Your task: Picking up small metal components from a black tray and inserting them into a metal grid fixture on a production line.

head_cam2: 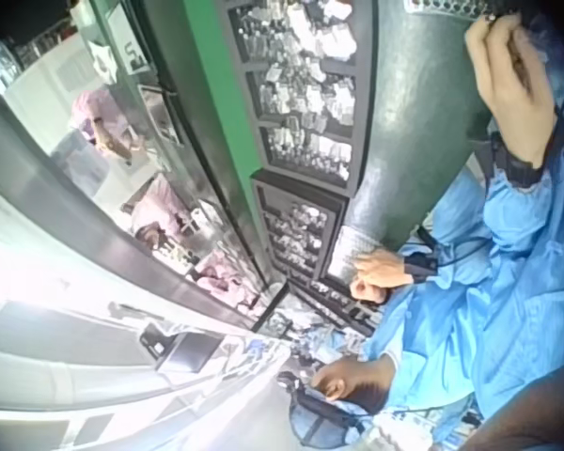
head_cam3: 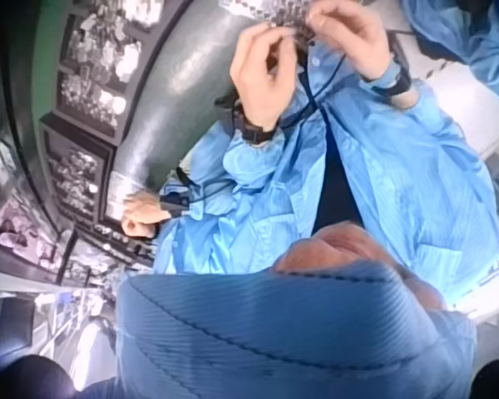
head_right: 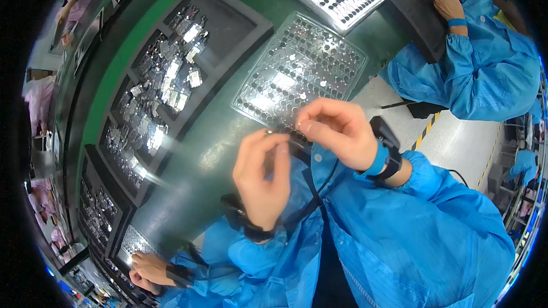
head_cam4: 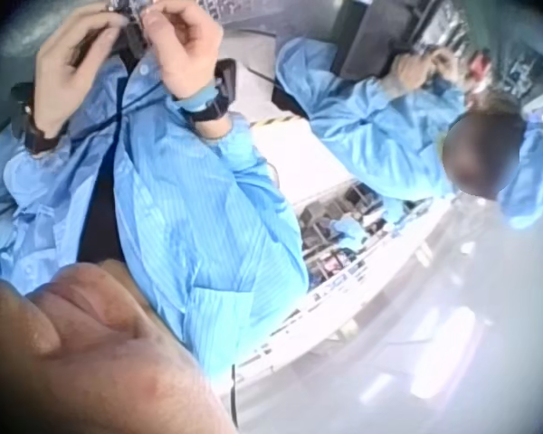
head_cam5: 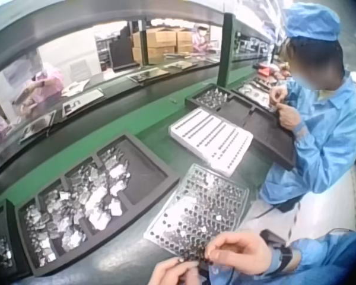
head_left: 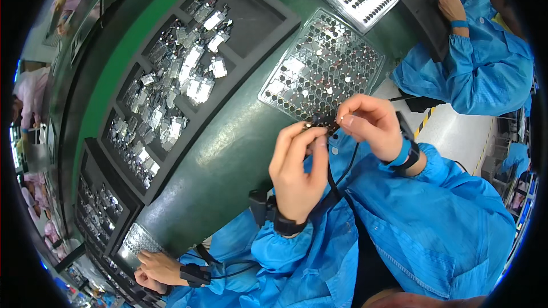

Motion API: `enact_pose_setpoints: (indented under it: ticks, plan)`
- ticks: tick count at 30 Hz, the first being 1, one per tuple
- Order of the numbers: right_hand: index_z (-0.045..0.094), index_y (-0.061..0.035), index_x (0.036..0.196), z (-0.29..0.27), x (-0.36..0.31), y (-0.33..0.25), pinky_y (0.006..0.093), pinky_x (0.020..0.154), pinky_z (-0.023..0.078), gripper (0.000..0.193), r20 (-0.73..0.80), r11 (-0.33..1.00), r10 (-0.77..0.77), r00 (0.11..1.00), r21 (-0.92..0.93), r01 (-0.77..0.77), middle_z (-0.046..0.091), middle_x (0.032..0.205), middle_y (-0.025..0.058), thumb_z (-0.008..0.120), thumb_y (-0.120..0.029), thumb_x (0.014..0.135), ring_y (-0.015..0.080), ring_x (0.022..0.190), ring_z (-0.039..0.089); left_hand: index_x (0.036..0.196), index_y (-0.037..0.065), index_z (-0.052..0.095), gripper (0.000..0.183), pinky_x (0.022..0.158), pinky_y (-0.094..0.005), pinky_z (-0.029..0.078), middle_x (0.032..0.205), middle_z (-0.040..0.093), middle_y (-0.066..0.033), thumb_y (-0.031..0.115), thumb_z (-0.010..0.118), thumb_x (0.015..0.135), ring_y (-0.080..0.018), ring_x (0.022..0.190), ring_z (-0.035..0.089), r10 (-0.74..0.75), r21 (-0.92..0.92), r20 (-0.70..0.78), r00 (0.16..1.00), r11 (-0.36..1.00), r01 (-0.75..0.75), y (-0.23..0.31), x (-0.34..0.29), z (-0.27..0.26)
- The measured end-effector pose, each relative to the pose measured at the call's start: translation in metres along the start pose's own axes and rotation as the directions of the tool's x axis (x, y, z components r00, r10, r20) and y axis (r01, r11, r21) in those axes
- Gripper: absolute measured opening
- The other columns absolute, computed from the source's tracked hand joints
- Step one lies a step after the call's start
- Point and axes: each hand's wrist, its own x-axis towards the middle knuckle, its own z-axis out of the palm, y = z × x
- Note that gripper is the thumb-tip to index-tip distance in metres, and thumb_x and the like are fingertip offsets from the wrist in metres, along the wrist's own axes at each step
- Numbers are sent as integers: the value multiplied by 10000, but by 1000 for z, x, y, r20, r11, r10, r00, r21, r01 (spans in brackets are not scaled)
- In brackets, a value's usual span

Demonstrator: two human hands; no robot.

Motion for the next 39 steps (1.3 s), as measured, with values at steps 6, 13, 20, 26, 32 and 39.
enact_pose_setpoints:
  ticks: [6, 13, 20, 26, 32, 39]
  plan:
    - [692, 23, 921, -3, 7, -38, 267, 528, 448, 79, 203, 840, -141, 969, -494, 226, 668, 746, 84, 665, -50, 909, 122, 592, 609, 1166, -15, 597, 216, 861, -276, 521, 1086, 698, -154, -73, 579, 959, -184, 1007, 694, -225, -129, 180, 958, 960, 250, -11, -5, -22]
    - [706, -24, 889, -4, 19, -29, 303, 497, 420, 147, 314, 766, -48, 948, -598, 237, 657, 688, 75, 677, -168, 889, 171, 522, 565, 1193, -36, 605, 236, 812, -241, 516, 981, 715, -112, -58, 608, 958, -142, 938, 688, -284, -128, 282, 916, 935, 330, -1, -3, -29]
    - [716, -1, 919, -9, 32, -31, 269, 550, 464, 157, 383, 856, 242, 891, -517, -10, 678, 708, 63, 689, -152, 884, 92, 604, 590, 1154, -10, 660, 209, 779, -259, 545, 924, 745, -116, -38, 638, 948, -151, 888, 731, -232, -200, 237, 944, 939, 281, -12, -9, -26]
    - [715, 27, 928, -13, 33, -27, 262, 580, 472, 186, 403, 886, 291, 868, -455, -86, 684, 721, 59, 681, -153, 894, 78, 651, 592, 1149, -13, 661, 207, 783, -269, 548, 936, 737, -116, -40, 640, 944, -159, 894, 732, -243, -173, 259, 935, 940, 293, -8, -6, -27]
    - [721, 27, 942, -11, 35, -27, 259, 592, 465, 196, 420, 889, 322, 849, -443, -118, 685, 732, 49, 676, -158, 897, 66, 672, 584, 1142, -19, 660, 203, 775, -266, 549, 931, 735, -111, -48, 636, 943, -151, 889, 728, -230, -212, 261, 937, 934, 289, -12, -8, -24]
    - [718, 42, 953, -13, 32, -29, 254, 636, 485, 197, 430, 890, 342, 836, -435, -140, 691, 754, 40, 676, -141, 894, 64, 707, 595, 1142, -28, 657, 201, 777, -264, 551, 964, 731, -114, -54, 630, 945, -154, 892, 726, -241, -232, 267, 933, 924, 305, -13, -13, -22]
